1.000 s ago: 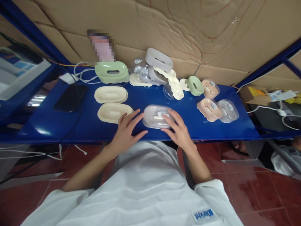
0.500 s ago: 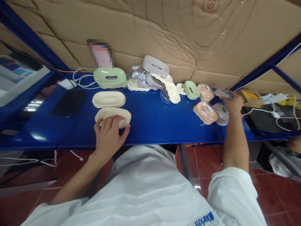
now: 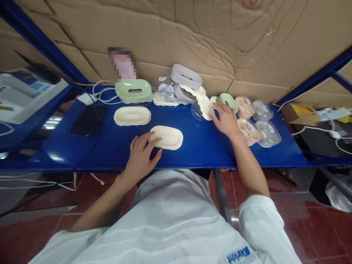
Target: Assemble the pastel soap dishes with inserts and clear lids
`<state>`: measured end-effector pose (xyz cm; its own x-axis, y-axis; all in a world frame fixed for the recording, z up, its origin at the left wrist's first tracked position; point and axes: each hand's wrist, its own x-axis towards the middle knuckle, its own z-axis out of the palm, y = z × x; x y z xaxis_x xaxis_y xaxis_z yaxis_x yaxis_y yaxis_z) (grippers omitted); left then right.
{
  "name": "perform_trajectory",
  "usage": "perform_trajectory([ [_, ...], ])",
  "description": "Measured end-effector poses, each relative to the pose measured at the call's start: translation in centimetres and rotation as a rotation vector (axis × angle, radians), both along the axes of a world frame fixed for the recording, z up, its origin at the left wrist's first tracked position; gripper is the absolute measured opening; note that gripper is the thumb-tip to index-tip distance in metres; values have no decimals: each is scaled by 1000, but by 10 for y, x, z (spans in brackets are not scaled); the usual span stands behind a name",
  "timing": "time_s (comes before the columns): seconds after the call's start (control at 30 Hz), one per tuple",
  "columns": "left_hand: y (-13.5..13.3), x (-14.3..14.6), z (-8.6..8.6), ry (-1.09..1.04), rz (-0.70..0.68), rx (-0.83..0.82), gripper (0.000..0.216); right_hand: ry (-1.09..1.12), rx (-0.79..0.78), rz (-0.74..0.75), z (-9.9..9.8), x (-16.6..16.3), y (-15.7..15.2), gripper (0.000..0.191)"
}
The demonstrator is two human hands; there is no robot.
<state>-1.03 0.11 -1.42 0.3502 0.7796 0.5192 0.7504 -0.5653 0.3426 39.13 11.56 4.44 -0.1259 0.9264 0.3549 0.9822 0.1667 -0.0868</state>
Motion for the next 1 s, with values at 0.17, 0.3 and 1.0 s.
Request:
perform_trajectory([
  [0.17,2,-2,1,-34,-185,-52,25,-68,-39,-312,-8,1,19,61],
  [0.3,1,-2,2,-23,-227,-60,22,2,-17,-352,1,16,21,44],
  [1.0,3,-4,-1,-45,-200,-56,27,153,-76,620,-35,-123,-129,38],
])
